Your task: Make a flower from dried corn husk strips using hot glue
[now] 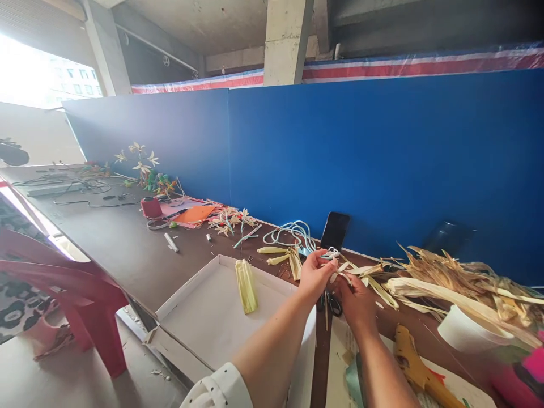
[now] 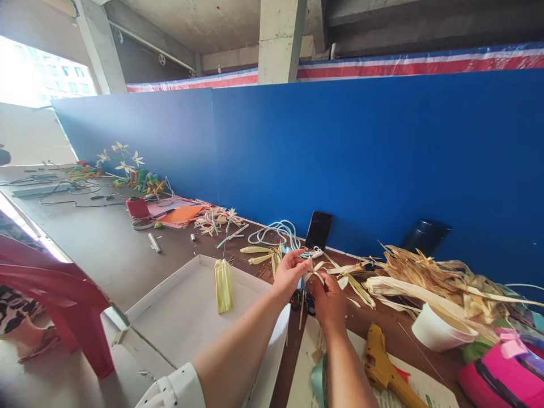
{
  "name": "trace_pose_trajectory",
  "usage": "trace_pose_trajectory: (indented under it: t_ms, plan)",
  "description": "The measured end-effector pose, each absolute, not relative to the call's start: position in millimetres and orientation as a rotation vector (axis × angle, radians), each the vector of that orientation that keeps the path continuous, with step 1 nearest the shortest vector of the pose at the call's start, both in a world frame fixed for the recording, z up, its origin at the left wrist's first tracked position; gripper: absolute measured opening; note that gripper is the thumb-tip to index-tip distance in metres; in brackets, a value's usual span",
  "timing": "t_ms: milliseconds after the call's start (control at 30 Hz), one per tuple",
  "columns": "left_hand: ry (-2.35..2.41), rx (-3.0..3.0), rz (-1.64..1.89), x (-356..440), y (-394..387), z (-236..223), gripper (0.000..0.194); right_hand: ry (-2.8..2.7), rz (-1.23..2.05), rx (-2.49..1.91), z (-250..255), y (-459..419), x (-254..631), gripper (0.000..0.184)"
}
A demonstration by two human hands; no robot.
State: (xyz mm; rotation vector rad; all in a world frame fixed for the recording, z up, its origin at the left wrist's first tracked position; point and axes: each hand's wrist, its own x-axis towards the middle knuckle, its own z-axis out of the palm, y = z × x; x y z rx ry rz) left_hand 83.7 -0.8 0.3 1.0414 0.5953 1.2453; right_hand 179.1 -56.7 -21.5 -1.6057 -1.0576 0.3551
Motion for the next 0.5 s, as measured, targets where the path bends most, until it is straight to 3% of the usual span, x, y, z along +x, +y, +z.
trace_pose_trajectory:
  t_ms: [200,500]
  plan:
    - [0.676,1.041,1.219,86,5,-3,0.038,-1.099,0.401,-1.587,-23,-57,178,0.047]
    - [0.739,1.020,1.232,85,10,-7,0.042,-1.111,0.406,-1.511,-23,-56,174,0.042]
